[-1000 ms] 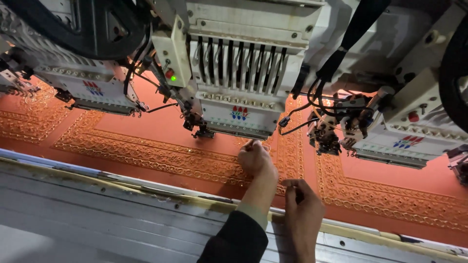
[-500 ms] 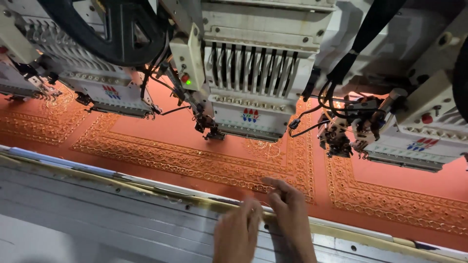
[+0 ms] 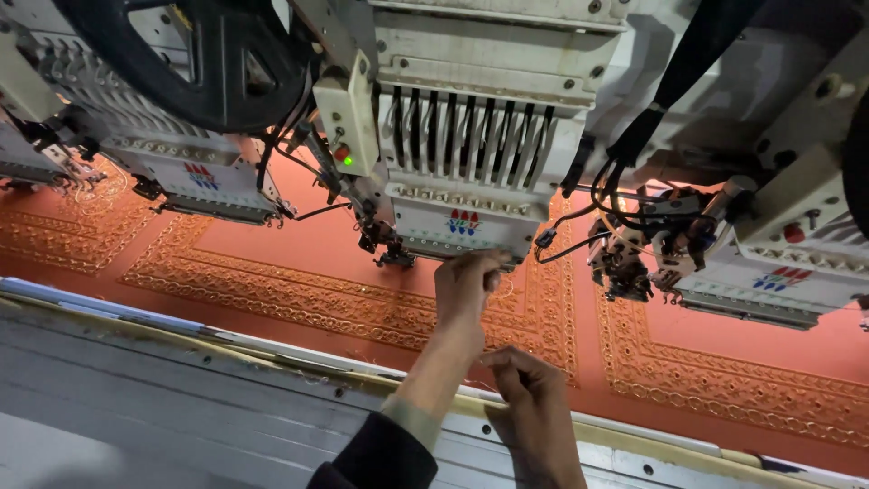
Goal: The person is seen moving quickly between the heads of a large industrial embroidery machine, checking for thread breaks and re-threading the needles as needed.
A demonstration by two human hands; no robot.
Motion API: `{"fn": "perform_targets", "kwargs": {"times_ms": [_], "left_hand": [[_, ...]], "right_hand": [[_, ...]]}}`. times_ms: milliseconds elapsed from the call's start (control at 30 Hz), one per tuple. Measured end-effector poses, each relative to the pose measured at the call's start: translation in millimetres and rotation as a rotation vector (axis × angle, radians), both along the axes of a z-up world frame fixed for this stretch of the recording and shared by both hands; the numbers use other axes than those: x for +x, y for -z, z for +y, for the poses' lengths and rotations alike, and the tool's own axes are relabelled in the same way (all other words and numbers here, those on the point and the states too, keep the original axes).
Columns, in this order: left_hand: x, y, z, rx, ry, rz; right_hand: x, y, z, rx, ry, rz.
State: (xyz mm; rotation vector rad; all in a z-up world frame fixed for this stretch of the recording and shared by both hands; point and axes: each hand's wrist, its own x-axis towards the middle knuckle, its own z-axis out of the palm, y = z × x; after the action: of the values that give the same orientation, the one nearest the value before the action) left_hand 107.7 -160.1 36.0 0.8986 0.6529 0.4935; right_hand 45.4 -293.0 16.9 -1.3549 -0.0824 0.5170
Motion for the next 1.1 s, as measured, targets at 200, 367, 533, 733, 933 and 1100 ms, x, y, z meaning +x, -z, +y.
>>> {"fn": "perform_targets", "kwargs": {"times_ms": [200,367,533,733,933,1100], "left_hand": [[11.0,1.3,-7.8,0.569,-0.083,0.46],[-37.0,-3.8,-2.9,0.515,-0.097,0.352],[-107.8,17.3,70.8,0.484,-0.167,0.255],[-195.6,54.2,227.1,1.103,0.14,0.551],[-277.7,73.2,408.4,1.548,0.23,0.725],[-345.0,58.1,530.0,1.328,0.242,0.592]], "right_hand": [[16.4,26.3,-6.4,-0.163,-0.008,-0.504],[7.3,19.5,-9.9,-0.34,0.059,-0.545],[-18.2,18.3,12.1,-0.638,0.107,-0.721],[-86.8,40.3,167.9,-0.879,0.146,-0.804],[-177.8,35.4,363.2,-0.869,-0.001,-0.926],[-236.5,36.9,497.5,-0.838,-0.126,-0.846]]}}
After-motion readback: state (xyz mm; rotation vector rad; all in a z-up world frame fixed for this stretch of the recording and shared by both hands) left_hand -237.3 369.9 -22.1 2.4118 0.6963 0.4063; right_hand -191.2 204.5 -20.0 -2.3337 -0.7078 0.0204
